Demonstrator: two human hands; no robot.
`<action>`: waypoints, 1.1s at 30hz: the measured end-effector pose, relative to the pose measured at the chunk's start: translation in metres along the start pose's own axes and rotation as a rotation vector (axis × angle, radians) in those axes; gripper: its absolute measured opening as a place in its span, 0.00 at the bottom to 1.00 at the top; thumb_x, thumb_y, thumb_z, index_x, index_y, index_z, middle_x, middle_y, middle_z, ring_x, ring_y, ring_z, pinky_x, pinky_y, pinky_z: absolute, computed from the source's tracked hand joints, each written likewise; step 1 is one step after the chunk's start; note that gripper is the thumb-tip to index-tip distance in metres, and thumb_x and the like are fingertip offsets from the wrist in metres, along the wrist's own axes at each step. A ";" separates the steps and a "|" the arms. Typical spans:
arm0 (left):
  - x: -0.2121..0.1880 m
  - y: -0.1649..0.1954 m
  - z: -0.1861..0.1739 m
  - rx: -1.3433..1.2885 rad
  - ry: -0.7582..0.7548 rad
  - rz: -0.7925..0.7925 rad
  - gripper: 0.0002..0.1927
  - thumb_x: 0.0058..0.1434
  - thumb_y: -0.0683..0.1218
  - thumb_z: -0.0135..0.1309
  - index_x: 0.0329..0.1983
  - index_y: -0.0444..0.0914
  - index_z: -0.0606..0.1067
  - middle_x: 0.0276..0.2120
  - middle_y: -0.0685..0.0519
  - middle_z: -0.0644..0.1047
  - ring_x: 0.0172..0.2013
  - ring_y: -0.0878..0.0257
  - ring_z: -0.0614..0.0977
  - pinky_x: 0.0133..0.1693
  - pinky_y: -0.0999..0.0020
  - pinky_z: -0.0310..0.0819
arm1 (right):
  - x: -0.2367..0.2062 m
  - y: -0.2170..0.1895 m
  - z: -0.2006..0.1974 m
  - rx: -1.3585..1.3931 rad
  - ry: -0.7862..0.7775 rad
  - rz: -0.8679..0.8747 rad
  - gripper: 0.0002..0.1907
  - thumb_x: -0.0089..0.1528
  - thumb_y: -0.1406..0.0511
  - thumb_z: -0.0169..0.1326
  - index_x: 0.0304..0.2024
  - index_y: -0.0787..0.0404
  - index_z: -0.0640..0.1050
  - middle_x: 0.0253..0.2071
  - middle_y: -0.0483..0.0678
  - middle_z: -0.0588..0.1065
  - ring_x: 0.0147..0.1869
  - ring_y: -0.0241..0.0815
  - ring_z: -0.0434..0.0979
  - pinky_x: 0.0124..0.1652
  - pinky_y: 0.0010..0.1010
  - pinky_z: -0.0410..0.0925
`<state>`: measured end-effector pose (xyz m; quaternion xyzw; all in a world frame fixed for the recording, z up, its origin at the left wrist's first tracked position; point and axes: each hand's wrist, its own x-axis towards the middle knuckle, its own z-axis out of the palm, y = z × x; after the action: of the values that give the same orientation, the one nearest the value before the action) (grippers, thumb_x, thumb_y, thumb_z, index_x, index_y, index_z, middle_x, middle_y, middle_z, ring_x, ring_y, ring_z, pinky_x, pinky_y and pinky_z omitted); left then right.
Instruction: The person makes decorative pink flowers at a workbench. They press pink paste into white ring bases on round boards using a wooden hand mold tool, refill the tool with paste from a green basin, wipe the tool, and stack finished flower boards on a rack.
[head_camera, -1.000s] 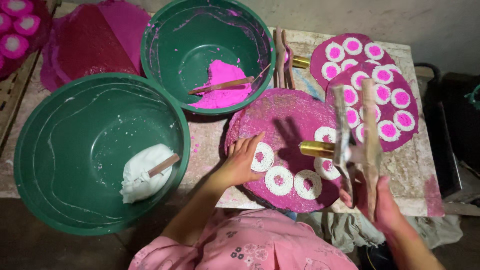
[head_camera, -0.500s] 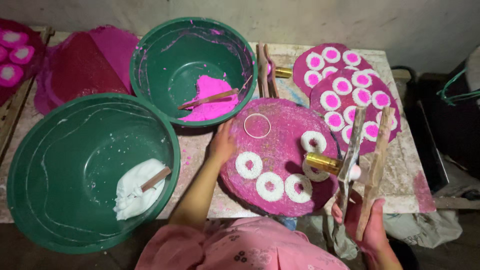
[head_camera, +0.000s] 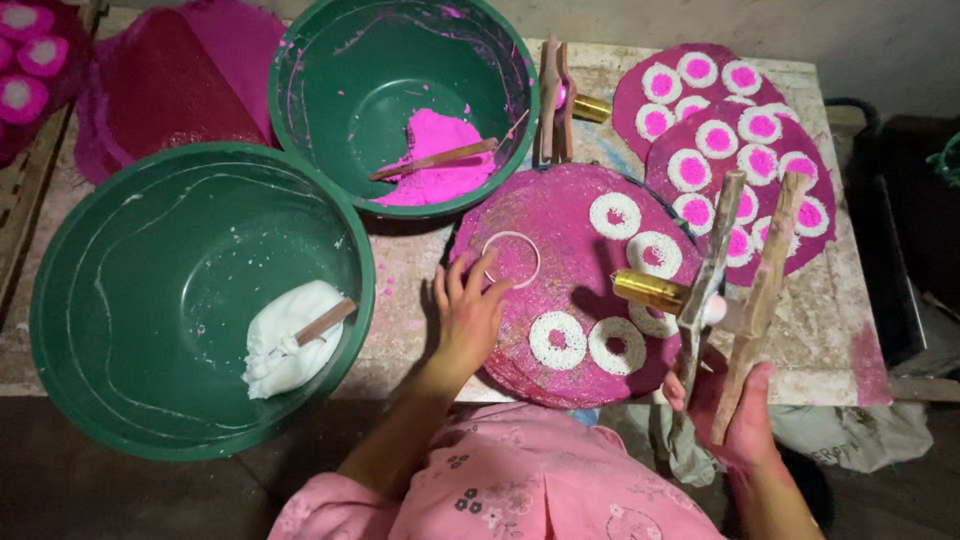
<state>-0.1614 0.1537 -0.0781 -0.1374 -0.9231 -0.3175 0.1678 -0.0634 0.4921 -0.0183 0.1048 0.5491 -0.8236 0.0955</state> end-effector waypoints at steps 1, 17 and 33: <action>0.000 -0.002 0.001 -0.007 -0.016 0.006 0.12 0.56 0.43 0.61 0.44 0.45 0.81 0.64 0.51 0.70 0.68 0.44 0.62 0.67 0.34 0.43 | 0.001 0.001 0.001 -0.001 -0.006 0.001 0.53 0.60 0.26 0.33 0.59 0.66 0.66 0.40 0.49 0.66 0.38 0.45 0.62 0.37 0.37 0.58; 0.040 -0.001 -0.010 -1.470 -0.159 -0.263 0.32 0.69 0.57 0.55 0.69 0.35 0.65 0.68 0.47 0.66 0.69 0.54 0.65 0.70 0.52 0.54 | 0.052 -0.006 0.005 -0.465 -0.389 0.305 0.48 0.62 0.32 0.35 0.50 0.70 0.73 0.34 0.51 0.75 0.34 0.40 0.75 0.34 0.32 0.68; 0.098 -0.044 0.004 -2.440 0.303 -0.290 0.23 0.71 0.66 0.42 0.29 0.47 0.61 0.24 0.62 0.60 0.29 0.67 0.65 0.43 0.64 0.64 | 0.130 -0.071 0.144 -1.302 -0.443 0.388 0.43 0.65 0.37 0.34 0.33 0.69 0.81 0.19 0.49 0.73 0.24 0.40 0.74 0.29 0.37 0.70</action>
<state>-0.2669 0.1369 -0.0660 -0.0621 -0.0016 -0.9981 -0.0015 -0.2174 0.3805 0.0624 -0.0473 0.8684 -0.2988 0.3929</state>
